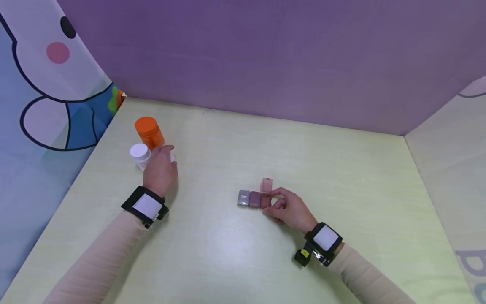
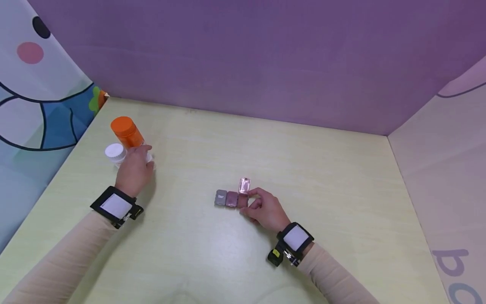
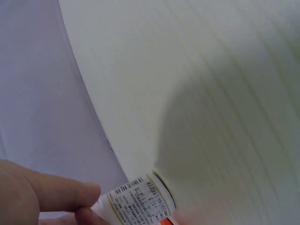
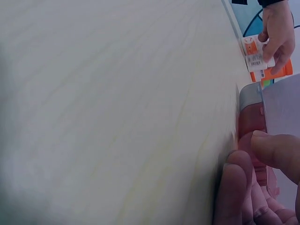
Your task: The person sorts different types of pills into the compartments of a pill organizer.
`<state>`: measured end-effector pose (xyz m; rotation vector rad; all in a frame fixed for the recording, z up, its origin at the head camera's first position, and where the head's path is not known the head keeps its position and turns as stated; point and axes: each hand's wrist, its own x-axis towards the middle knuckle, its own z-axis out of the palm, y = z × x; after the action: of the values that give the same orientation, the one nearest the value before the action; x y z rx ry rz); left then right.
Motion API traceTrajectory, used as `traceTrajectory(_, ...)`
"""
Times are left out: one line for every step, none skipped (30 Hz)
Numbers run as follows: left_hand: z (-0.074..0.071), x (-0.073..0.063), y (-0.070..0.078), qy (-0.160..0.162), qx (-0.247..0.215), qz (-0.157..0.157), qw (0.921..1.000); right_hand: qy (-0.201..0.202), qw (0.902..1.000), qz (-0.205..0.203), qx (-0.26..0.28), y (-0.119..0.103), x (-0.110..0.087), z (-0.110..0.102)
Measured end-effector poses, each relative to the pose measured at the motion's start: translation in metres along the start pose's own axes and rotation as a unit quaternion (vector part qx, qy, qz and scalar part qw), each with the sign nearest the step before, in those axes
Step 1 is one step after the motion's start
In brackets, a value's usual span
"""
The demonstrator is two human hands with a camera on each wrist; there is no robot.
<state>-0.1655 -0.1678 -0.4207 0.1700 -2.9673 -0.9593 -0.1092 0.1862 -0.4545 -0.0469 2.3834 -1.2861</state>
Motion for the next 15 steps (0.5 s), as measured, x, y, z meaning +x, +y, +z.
traceTrajectory(0.0001,-0.0002,-0.0002,-0.002,-0.001,-0.003,1.0000,0.000,1.0000,-0.001,0.000,0.0002,-0.0004,-0.0002)
traceTrajectory(0.0001,-0.0005,-0.0005,-0.002,-0.004,-0.005,1.0000,-0.001,1.0000,-0.002,0.001,0.0004,-0.0004,-0.0003)
traceTrajectory(0.0002,-0.0009,-0.0011,-0.002,-0.008,-0.008,0.9999,-0.002,1.0000,-0.003,0.002,0.0009,-0.0003,-0.0004)
traceTrajectory(0.0004,-0.0012,-0.0016,-0.003,-0.012,-0.012,0.9999,-0.002,1.0000,-0.003,0.002,0.0010,-0.0003,-0.0005)
traceTrajectory(0.0004,-0.0015,-0.0019,-0.005,-0.015,-0.016,0.9998,-0.002,1.0000,-0.003,0.003,0.0010,-0.0002,-0.0006)
traceTrajectory(0.0004,-0.0015,-0.0023,-0.008,-0.020,-0.018,0.9996,-0.002,1.0000,-0.004,0.005,0.0011,-0.0003,-0.0007)
traceTrajectory(0.0004,-0.0014,-0.0027,-0.012,-0.024,-0.018,0.9995,-0.002,1.0000,-0.002,0.005,0.0011,-0.0001,-0.0004)
traceTrajectory(0.0005,-0.0014,-0.0030,-0.016,-0.028,-0.016,0.9993,-0.002,1.0000,0.000,0.006,0.0013,0.0004,-0.0001)
traceTrajectory(0.0006,-0.0011,-0.0034,-0.021,-0.033,-0.015,0.9991,-0.002,1.0000,0.001,0.006,0.0016,0.0006,0.0001)
traceTrajectory(0.0008,-0.0010,-0.0036,-0.028,-0.038,-0.015,0.9988,-0.001,1.0000,0.002,0.007,0.0017,0.0008,0.0003)
traceTrajectory(0.0011,-0.0006,-0.0041,-0.038,-0.044,-0.014,0.9982,-0.001,1.0000,0.002,0.008,0.0020,0.0010,0.0005)
traceTrajectory(0.0012,-0.0007,-0.0043,-0.049,-0.052,-0.015,0.9974,-0.002,1.0000,0.002,0.009,0.0023,0.0012,0.0006)
traceTrajectory(0.0013,-0.0008,-0.0044,-0.061,-0.059,-0.018,0.9963,-0.002,1.0000,0.001,0.009,0.0027,0.0016,0.0009)
traceTrajectory(0.0015,-0.0011,-0.0042,-0.072,-0.066,-0.022,0.9950,-0.003,1.0000,0.000,0.010,0.0032,0.0020,0.0009)
traceTrajectory(0.0015,-0.0014,-0.0044,-0.083,-0.073,-0.026,0.9936,-0.003,0.9999,-0.002,0.011,0.0034,0.0021,0.0010)
